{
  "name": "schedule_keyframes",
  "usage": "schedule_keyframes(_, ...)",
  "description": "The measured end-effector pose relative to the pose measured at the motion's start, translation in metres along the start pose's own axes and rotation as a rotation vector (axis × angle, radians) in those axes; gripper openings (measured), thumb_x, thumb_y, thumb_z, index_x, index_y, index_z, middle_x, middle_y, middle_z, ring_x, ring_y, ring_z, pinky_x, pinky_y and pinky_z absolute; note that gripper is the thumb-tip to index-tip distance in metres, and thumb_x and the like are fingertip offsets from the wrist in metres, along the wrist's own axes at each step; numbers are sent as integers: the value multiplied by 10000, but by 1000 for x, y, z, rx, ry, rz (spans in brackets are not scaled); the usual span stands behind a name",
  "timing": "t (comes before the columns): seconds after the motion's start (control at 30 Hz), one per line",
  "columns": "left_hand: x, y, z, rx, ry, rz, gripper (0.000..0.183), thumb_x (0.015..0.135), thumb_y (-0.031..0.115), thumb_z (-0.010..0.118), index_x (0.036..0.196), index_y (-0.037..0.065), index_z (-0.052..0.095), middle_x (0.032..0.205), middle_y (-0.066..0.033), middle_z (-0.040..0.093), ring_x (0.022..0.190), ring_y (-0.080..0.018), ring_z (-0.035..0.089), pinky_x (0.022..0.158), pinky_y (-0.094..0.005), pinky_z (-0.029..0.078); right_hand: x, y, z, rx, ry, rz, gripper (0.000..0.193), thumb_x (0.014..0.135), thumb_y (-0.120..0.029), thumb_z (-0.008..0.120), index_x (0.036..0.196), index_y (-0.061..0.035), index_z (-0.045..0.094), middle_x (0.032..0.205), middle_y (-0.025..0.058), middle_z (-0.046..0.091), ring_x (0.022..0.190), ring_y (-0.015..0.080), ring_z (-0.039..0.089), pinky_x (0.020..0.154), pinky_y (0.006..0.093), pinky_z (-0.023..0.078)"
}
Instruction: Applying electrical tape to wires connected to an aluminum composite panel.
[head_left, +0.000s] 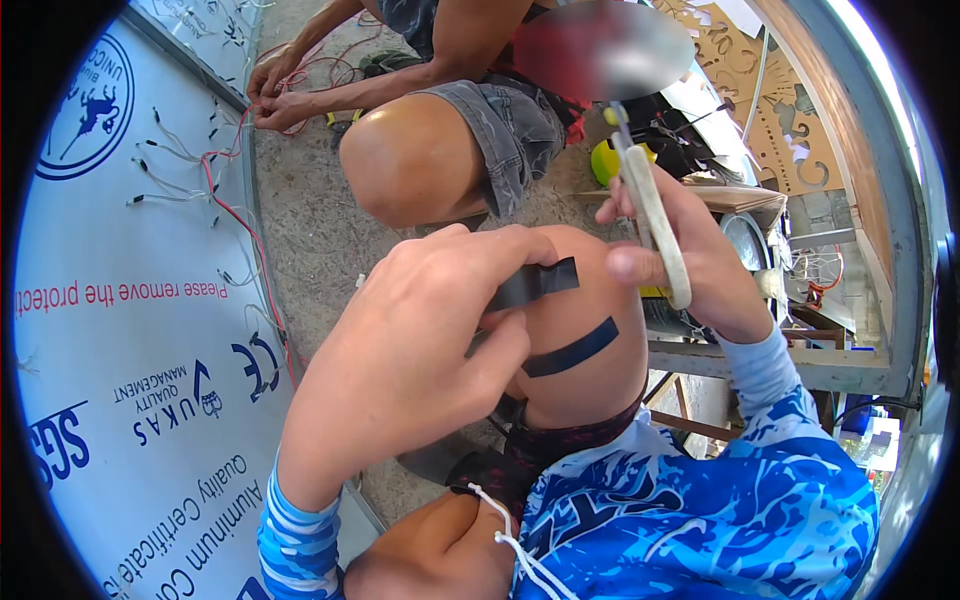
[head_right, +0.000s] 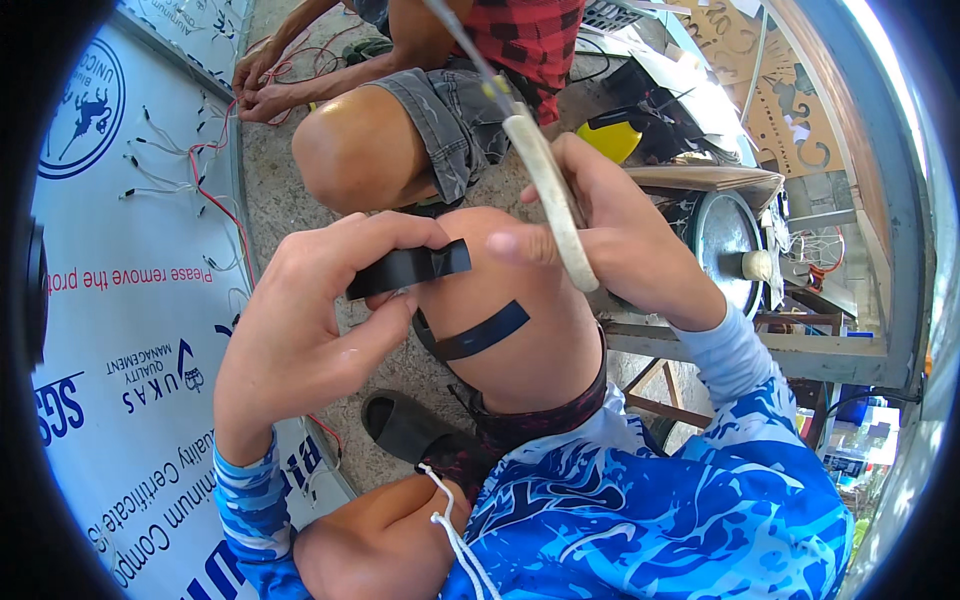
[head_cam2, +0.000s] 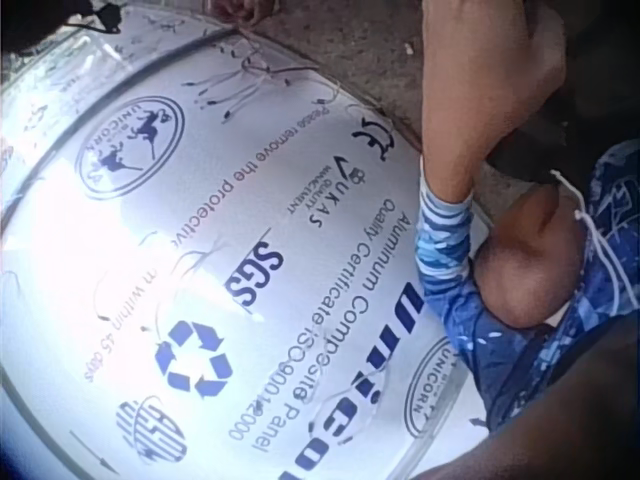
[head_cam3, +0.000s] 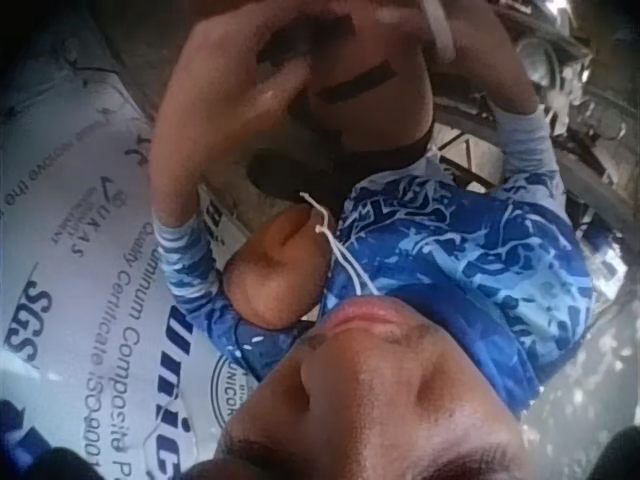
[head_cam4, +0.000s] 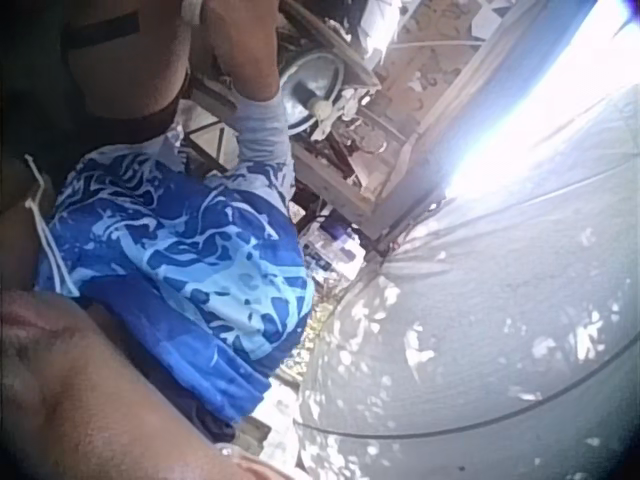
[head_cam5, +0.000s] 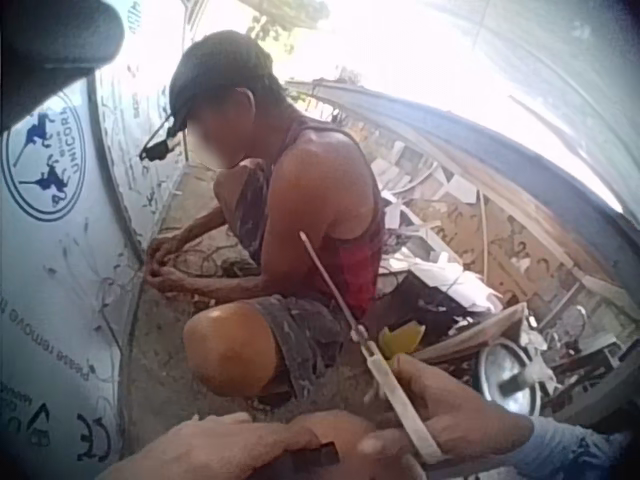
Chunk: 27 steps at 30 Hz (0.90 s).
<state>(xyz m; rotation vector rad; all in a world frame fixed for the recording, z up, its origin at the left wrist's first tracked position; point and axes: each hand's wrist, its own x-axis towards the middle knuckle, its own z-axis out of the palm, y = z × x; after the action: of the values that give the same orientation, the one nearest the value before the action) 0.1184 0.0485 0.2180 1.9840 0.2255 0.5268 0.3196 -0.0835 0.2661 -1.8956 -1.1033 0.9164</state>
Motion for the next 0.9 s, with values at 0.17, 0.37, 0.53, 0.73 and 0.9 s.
schedule_keyframes(0.17,7,13,2,92,0,44,326,720,2,605,1045,-5,633,794,-135,626,688,-283,609,643,-373,478,13,-12,2,-90,-110,142,677,661,-392,890,1086,-56,483,1051,29,474,1056,140,505,900,253,412)
schedule_keyframes(0.37,20,17,1,118,-116,23,314,717,31,597,1028,-7,626,752,-176,603,712,-358,601,663,-443,461,18,-6,4,-135,-160,212,611,665,-257,909,1064,-51,494,1019,30,540,975,102,520,876,251,430)
schedule_keyframes(0.53,25,21,-1,124,-198,-92,382,751,6,621,1128,-51,606,817,-160,647,781,-292,654,730,-337,495,18,-4,-4,24,-218,300,524,694,-183,879,1035,-53,503,987,16,555,923,92,545,860,248,443)
schedule_keyframes(0.73,14,-19,24,-690,113,-50,472,795,-14,699,1202,-21,460,899,-59,610,837,-95,602,734,-231,478,15,0,-4,281,-219,423,519,683,-109,853,1062,-44,505,998,19,552,917,86,553,852,244,467)
schedule_keyframes(0.9,2,-10,23,-634,111,-37,457,802,-5,723,1111,22,387,855,-57,571,789,-85,572,704,-186,437,11,-9,2,252,-178,430,545,666,-78,839,1089,-43,497,997,12,527,942,96,545,855,244,462)
